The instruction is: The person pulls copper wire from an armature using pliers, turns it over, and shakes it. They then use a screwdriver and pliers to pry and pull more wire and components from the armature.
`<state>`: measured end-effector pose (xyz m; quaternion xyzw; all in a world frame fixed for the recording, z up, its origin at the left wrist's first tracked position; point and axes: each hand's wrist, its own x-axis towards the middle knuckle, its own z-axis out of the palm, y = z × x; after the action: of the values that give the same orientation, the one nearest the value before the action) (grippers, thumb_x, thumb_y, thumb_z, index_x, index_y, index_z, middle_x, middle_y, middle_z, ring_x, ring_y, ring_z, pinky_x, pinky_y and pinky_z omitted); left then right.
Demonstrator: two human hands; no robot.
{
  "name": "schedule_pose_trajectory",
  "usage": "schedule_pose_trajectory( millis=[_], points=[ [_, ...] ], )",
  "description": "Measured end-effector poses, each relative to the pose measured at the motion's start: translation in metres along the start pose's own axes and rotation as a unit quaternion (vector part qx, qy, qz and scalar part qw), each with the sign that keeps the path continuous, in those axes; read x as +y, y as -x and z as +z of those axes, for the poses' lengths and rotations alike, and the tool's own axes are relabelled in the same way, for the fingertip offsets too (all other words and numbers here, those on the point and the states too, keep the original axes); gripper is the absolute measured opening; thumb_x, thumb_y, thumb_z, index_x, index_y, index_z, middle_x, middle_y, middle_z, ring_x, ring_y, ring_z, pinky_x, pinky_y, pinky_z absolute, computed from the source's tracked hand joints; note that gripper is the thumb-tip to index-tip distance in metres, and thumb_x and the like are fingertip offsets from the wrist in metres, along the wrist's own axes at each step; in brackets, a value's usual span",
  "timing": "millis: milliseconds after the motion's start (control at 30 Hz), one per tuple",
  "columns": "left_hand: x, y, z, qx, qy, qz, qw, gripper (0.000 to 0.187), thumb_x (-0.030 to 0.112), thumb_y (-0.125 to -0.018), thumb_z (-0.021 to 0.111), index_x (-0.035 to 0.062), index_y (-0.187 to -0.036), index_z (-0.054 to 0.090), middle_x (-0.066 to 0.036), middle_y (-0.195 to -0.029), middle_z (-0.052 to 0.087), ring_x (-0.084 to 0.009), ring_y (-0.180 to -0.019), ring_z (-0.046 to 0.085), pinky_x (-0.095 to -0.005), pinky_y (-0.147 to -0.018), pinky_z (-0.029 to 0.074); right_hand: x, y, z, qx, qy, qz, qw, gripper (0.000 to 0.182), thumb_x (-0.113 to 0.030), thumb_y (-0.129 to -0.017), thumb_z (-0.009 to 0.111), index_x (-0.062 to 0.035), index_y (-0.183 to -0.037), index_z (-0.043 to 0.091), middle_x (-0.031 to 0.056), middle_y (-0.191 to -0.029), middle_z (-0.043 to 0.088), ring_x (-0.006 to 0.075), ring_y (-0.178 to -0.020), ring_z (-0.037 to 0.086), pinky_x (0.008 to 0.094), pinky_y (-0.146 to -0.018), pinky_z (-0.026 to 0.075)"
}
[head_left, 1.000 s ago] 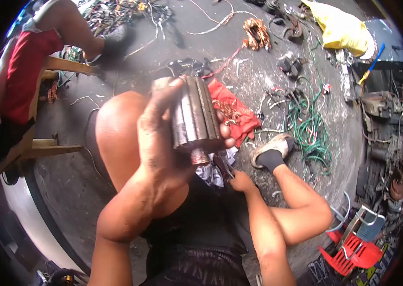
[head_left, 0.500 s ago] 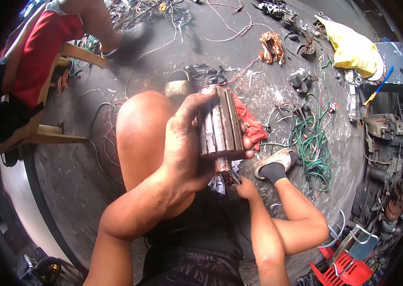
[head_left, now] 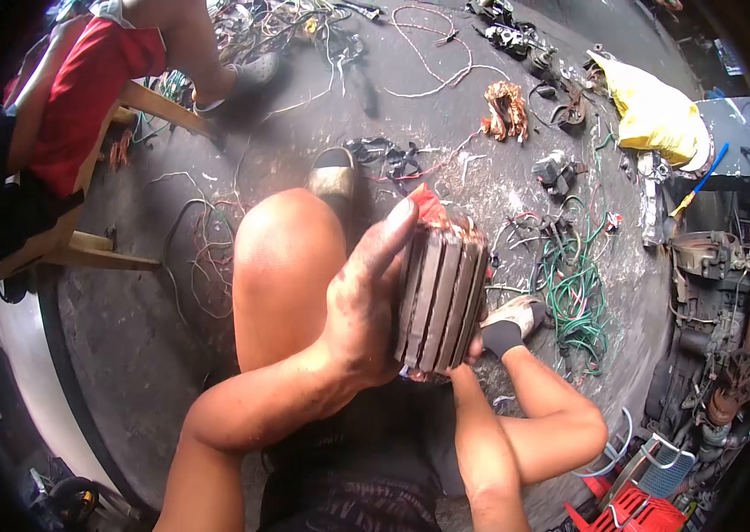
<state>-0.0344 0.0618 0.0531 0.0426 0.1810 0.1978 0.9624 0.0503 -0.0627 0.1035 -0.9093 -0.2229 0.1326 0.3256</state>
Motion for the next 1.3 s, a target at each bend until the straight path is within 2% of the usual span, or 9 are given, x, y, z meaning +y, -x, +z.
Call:
schedule_pose_trajectory(
  millis=[133,300,400,467,700,933,1033,1100,1300],
  points=[
    [-0.003,0.011,0.01,-0.025,-0.074,0.016,0.997,0.062,0.057,-0.094,0.047,0.0014,-0.12,0.053,-0.016,-0.095,0.064,-0.0243,-0.075,0.065,-0.0358,-0.064,0.055,0.087,-0.009,0.031,-0.152,0.016,0.019,0.988,0.029,-0.01,-0.069,0.075,0.0008,-0.095,0.071,0.0178,-0.099,0.064,0.0244,-0.092,0.063,0.0356,-0.082,0.054],
    [-0.006,0.01,0.003,-0.115,-0.223,0.083,0.964,0.066,0.056,-0.087,0.057,-0.0006,-0.12,0.049,-0.009,-0.102,0.059,-0.0133,-0.091,0.055,-0.0276,-0.078,0.044,0.303,-0.026,0.165,-0.481,0.249,0.041,0.84,0.033,-0.028,-0.082,0.064,-0.0115,-0.109,0.072,0.0234,-0.129,0.059,0.0418,-0.111,0.061,0.0444,-0.085,0.053],
    [-0.005,0.012,0.005,-0.131,-0.229,0.058,0.963,0.073,0.059,-0.083,0.059,-0.0014,-0.122,0.048,-0.009,-0.103,0.059,-0.0134,-0.095,0.054,-0.0268,-0.081,0.043,0.405,-0.006,0.23,-0.583,0.409,-0.184,0.677,0.039,-0.015,-0.078,0.061,-0.0045,-0.114,0.068,0.0257,-0.13,0.056,0.0417,-0.102,0.063,0.0467,-0.077,0.052],
    [-0.003,0.013,0.014,-0.12,-0.234,0.034,0.964,0.083,0.065,-0.076,0.064,-0.0035,-0.12,0.048,-0.011,-0.1,0.059,-0.0157,-0.088,0.057,-0.0288,-0.075,0.047,0.413,-0.008,0.215,-0.581,0.376,-0.124,0.711,0.037,-0.013,-0.077,0.062,-0.0037,-0.113,0.067,0.0243,-0.126,0.057,0.0396,-0.098,0.063,0.0449,-0.076,0.052],
    [-0.002,0.015,0.016,-0.141,-0.249,0.016,0.958,0.094,0.075,-0.068,0.066,-0.0062,-0.113,0.051,-0.013,-0.098,0.058,-0.0184,-0.081,0.061,-0.0307,-0.07,0.051,0.313,-0.028,0.133,-0.5,0.059,0.105,0.858,0.033,-0.007,-0.075,0.067,-0.001,-0.107,0.063,0.0192,-0.111,0.06,0.0322,-0.086,0.063,0.0387,-0.073,0.051],
    [0.0,0.019,0.018,-0.161,-0.286,0.03,0.944,0.1,0.081,-0.066,0.062,-0.0073,-0.111,0.055,-0.013,-0.102,0.057,-0.0188,-0.086,0.062,-0.0309,-0.074,0.051,0.261,-0.025,0.1,-0.405,-0.415,0.259,0.772,0.032,-0.001,-0.073,0.072,0.0017,-0.102,0.059,0.0142,-0.096,0.063,0.0248,-0.074,0.062,0.0324,-0.069,0.051],
    [0.0,0.02,0.017,-0.144,-0.33,0.062,0.931,0.107,0.088,-0.065,0.056,-0.01,-0.108,0.056,-0.015,-0.102,0.059,-0.019,-0.086,0.062,-0.0309,-0.078,0.051,0.214,-0.027,0.049,-0.389,-0.454,0.2,0.776,0.032,0.001,-0.072,0.074,0.0028,-0.099,0.058,0.012,-0.09,0.064,0.0216,-0.068,0.062,0.0297,-0.068,0.051],
    [0.003,0.017,0.014,-0.131,-0.382,0.068,0.912,0.102,0.087,-0.071,0.051,-0.009,-0.107,0.056,-0.013,-0.095,0.062,-0.0168,-0.081,0.063,-0.0289,-0.076,0.05,0.131,-0.016,-0.025,-0.351,-0.314,0.085,0.878,0.04,0.0,-0.071,0.076,-0.0005,-0.103,0.052,0.0131,-0.093,0.064,0.0225,-0.081,0.063,0.0306,-0.076,0.052],
    [-0.008,0.011,0.009,-0.094,-0.336,0.074,0.934,0.057,0.053,-0.093,0.051,-0.0011,-0.111,0.058,-0.007,-0.091,0.062,-0.0132,-0.084,0.055,-0.0284,-0.077,0.044,0.036,-0.022,-0.139,-0.311,0.117,-0.326,0.885,0.053,-0.001,-0.078,0.063,0.006,-0.129,0.05,0.0275,-0.139,0.048,0.0445,-0.124,0.053,0.0503,-0.103,0.042]
  ],
)
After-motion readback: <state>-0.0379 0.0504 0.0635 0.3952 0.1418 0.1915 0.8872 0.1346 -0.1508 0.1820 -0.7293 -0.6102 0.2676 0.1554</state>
